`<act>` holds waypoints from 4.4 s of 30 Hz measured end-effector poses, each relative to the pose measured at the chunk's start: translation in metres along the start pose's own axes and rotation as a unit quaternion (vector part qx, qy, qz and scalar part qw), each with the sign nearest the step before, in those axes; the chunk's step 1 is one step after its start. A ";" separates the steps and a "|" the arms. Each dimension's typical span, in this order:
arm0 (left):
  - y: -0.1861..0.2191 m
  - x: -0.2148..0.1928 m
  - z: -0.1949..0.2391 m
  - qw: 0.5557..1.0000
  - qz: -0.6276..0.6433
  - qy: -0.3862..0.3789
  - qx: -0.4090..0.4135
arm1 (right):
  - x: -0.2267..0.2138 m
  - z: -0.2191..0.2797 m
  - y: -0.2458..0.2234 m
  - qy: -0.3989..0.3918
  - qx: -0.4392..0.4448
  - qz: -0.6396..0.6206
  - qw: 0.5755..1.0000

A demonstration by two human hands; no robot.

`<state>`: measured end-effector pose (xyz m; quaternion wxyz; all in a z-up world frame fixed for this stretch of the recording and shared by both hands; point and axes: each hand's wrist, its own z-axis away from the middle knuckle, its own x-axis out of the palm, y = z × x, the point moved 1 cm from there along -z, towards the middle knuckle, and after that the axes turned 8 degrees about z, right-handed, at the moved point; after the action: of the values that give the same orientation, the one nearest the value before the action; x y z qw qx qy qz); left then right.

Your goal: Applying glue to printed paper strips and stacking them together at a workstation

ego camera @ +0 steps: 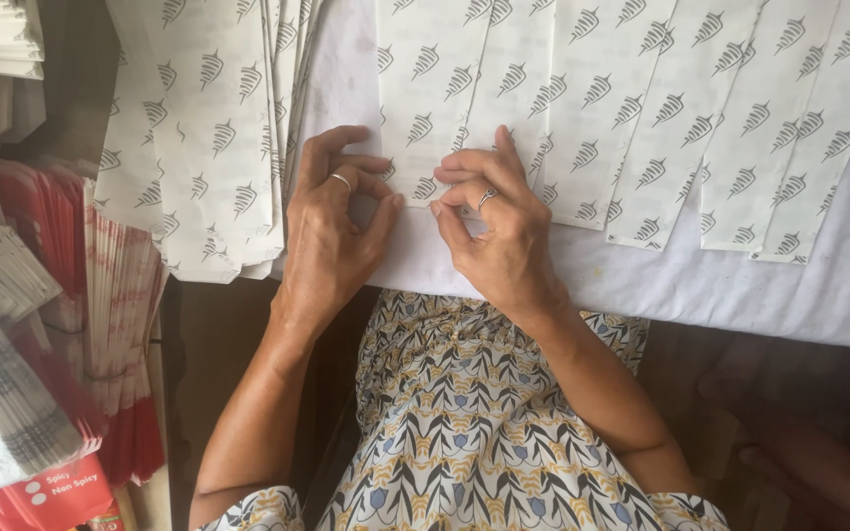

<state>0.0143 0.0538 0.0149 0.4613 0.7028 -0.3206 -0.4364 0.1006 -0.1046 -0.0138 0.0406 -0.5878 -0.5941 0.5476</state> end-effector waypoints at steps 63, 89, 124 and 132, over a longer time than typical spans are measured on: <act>-0.024 0.032 0.075 0.866 -0.377 -0.081 0.319 | -0.113 0.169 0.095 0.123 -0.117 0.350 0.921; -0.009 -0.014 0.063 0.916 -0.218 -0.168 0.290 | -0.215 0.190 0.096 0.165 -0.035 0.295 0.941; 0.002 0.099 -0.042 0.944 -0.321 -0.078 0.010 | -0.176 0.038 0.095 0.001 0.266 0.273 0.925; 0.047 0.116 -0.049 0.988 -0.100 -0.121 0.000 | -0.167 0.038 0.075 -0.073 0.150 0.135 0.977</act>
<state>0.1048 -0.0448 0.0311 0.3729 0.6736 -0.3018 -0.5623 0.1740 -0.2734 0.0178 0.0105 -0.6083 -0.4216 0.6724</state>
